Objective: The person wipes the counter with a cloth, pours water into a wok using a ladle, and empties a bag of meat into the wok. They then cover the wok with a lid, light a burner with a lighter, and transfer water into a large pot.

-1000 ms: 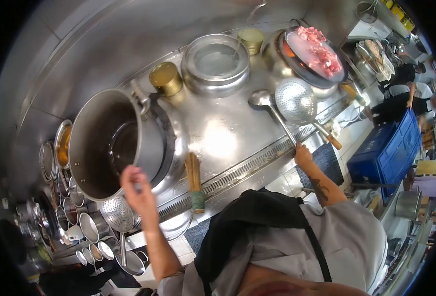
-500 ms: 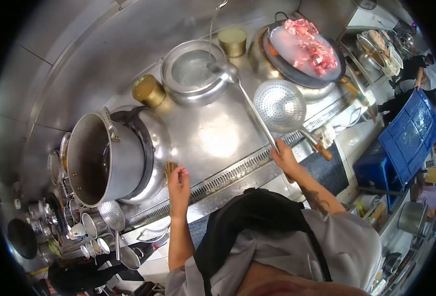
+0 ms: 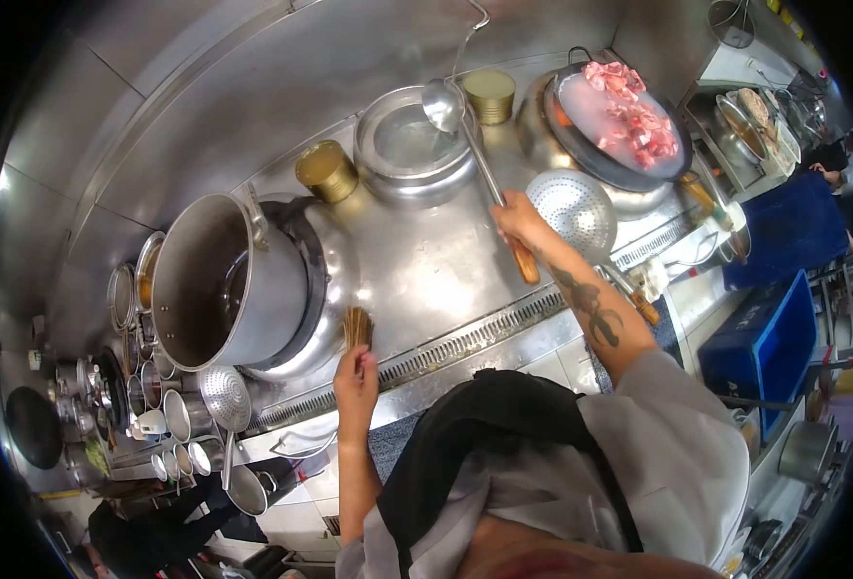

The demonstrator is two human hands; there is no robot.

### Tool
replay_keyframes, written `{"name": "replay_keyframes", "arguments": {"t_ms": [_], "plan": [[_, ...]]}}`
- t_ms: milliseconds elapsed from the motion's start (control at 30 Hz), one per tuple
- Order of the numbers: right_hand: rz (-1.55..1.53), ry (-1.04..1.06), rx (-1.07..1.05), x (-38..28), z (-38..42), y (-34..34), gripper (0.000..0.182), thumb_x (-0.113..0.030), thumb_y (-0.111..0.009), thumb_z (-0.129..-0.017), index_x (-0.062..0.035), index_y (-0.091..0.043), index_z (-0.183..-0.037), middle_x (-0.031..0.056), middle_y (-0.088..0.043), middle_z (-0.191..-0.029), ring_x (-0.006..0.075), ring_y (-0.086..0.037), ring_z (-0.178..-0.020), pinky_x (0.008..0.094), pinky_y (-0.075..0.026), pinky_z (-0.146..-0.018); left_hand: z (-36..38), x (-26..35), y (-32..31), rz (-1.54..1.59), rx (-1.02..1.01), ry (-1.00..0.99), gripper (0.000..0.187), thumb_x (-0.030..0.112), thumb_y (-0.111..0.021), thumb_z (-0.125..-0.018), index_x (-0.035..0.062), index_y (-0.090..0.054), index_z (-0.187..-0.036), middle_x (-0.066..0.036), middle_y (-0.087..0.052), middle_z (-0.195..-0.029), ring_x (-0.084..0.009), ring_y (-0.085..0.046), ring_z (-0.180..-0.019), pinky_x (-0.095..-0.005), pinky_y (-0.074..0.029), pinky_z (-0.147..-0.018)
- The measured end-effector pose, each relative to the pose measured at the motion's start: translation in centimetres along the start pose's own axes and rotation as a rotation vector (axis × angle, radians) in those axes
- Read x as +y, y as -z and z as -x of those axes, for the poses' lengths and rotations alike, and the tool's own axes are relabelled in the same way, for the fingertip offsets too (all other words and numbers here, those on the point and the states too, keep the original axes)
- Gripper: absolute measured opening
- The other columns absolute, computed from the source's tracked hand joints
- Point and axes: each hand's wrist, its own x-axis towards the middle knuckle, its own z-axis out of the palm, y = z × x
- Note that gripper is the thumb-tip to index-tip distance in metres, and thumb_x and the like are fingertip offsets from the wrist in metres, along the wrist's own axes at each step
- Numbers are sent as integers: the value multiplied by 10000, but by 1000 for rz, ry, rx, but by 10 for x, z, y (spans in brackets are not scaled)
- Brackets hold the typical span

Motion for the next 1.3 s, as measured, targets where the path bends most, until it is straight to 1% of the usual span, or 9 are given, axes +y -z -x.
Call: {"name": "replay_keyframes", "arguments": {"t_ms": [333,433,533,633,733,833,1033,1233,1300], "plan": [[249,-87,-53,-32,-24,-20,154,-130,-542,-824,20,-561,-795,112,-578,-601,195,-525,-461,343,-419,-429,37,-35,49,-4,68,146,214,135,-579,-898,-37,-603,-1025,-110,-627,-827,-155,-581,-749,-287,-471,-699],[71,-272,-327,-20,-56,-24,190,-126,-547,-805,40,-615,-865,141,-632,-752,220,-602,-629,337,-469,-563,38,-40,55,-15,90,122,208,123,-577,-899,-42,-602,-1023,-105,-616,-809,-148,-561,-726,-281,-462,-674],[-777,-137,-434,-15,-51,-14,155,-93,-536,-829,19,-593,-920,67,-594,-808,149,-570,-693,285,-443,-611,35,-44,60,-16,128,66,205,112,-578,-895,-47,-600,-1023,-116,-613,-804,-157,-556,-711,-284,-461,-660],[-1121,-520,-708,-66,-45,-5,154,-65,-454,-895,33,-520,-994,-18,-503,-721,61,-476,-571,232,-378,-488,38,-49,68,-19,150,49,213,109,-576,-890,-46,-600,-1034,-144,-625,-842,-194,-585,-735,-305,-476,-671],[-1124,-507,-884,-92,-40,-1,140,-75,-459,-892,35,-482,-975,13,-486,-751,91,-512,-650,274,-420,-574,41,-49,76,-8,146,51,221,102,-576,-885,-43,-599,-1051,-162,-631,-876,-223,-607,-760,-314,-494,-649],[-1074,-531,-816,-138,-21,-7,182,-97,-438,-916,39,-436,-1037,19,-492,-769,73,-491,-587,237,-391,-500,46,-59,79,20,154,43,215,96,-579,-885,-41,-601,-1049,-161,-630,-875,-213,-609,-752,-305,-499,-624],[-1177,-457,-941,-230,35,-39,327,-111,-394,-936,98,-359,-1185,41,-474,-812,95,-490,-573,259,-399,-470,62,-78,83,93,113,160,207,84,-578,-889,-38,-595,-1055,-129,-643,-859,-173,-615,-746,-275,-501,-633],[-1303,-469,-1301,-276,75,-84,431,-96,-358,-933,153,-269,-1273,80,-447,-883,120,-489,-604,300,-415,-492,121,-86,132,748,236,637,191,131,-607,-878,25,-619,-1036,-39,-636,-782,-108,-598,-673,-204,-450,-583],[-1299,-546,-1326,-278,77,-100,475,-79,-352,-924,151,-201,-1311,102,-435,-882,152,-494,-579,321,-407,-479,161,-109,153,856,266,672,176,175,-609,-876,39,-628,-985,-22,-609,-728,-100,-568,-625,-219,-449,-559]]}}
